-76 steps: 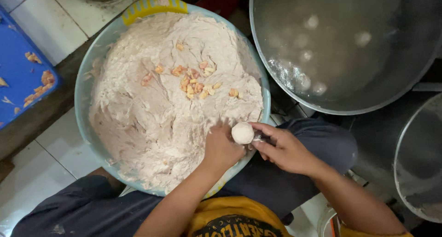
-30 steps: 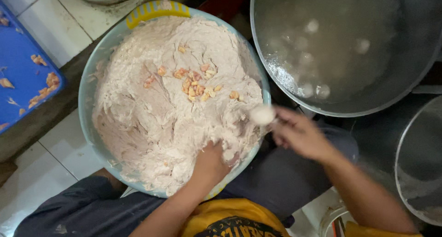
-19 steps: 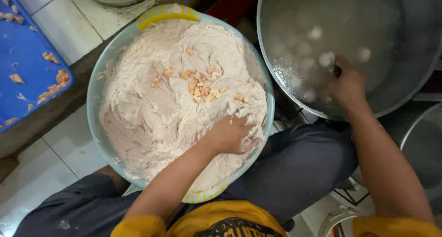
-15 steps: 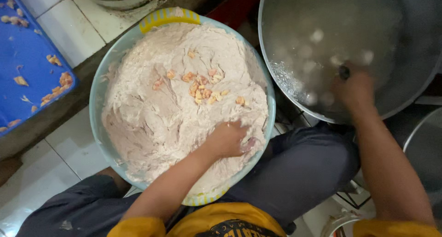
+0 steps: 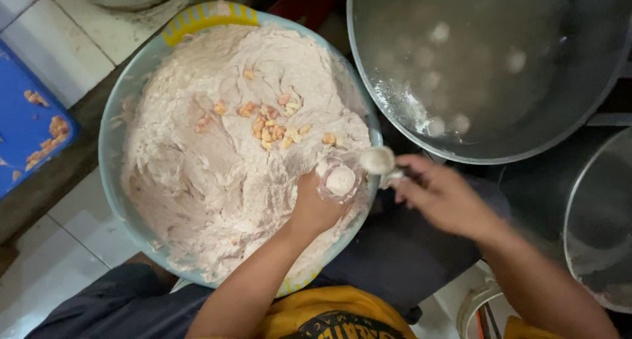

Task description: The person scoops dough from a large bowl using a spoon, forms small balls, and drops them into a pot of boiling water. The process is repeated continuously throughout the clip.

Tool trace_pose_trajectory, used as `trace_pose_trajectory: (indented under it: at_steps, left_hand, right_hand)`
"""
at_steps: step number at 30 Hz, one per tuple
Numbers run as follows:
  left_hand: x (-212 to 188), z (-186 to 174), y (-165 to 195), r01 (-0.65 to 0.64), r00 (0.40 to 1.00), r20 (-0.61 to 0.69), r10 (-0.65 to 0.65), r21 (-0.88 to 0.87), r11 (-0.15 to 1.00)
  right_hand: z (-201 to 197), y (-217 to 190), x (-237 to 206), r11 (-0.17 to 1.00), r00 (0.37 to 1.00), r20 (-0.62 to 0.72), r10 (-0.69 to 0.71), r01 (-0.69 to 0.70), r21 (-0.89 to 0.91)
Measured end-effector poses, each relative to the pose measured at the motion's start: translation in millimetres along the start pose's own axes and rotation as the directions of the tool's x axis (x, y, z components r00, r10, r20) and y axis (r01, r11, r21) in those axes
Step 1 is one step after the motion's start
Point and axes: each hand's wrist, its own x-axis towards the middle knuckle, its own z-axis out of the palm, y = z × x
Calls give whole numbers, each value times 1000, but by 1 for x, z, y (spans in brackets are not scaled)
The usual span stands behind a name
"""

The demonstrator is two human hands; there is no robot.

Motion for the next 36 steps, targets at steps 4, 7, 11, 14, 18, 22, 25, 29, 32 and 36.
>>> trace_pose_trajectory:
  at_steps: [4,7,11,14,18,22,25,29,32,36]
  left_hand:
    - [0,1,7,-34,998,-47,36,46,998]
    - [-3,2,2,-16,997,-80,14,-22,1000]
    - [-4,7,-9,-89,980,-178,85,-12,996]
    - [-6,10,-12,-120,978,-175,115,-18,993]
    - [-5,13,-9,4,995,-100,14,178,984]
    - [-1,13,-7,88,995,-57,-78,196,977]
    - [2,12,-10,58,997,-78,-24,461,885]
    - [-9,12,-24,-105,977,-86,197,606,788]
    - [-18,10,-40,-11,1000,-11,19,493,870]
    - [-15,9,-57,-276,948,267,175,409,870]
  right_hand:
    - [16,-11,-8,985,986,28,-163,161,59]
    - [11,-13,-9,989,982,-138,-131,119,-92]
    - [12,-7,-6,997,994,-74,-81,81,-9]
    - [23,-2,-8,997,997,8,-72,72,7]
    - [32,1,-13,995,993,75,-88,92,-49]
    - [32,5,-6,999,985,168,36,-32,-28]
    - [29,8,6,969,962,266,-56,-12,249]
    - [12,9,26,982,988,145,-54,26,189]
    - [-20,7,49,978,997,-52,-53,63,199]
    - [-58,5,89,986,945,-290,-150,123,-108]
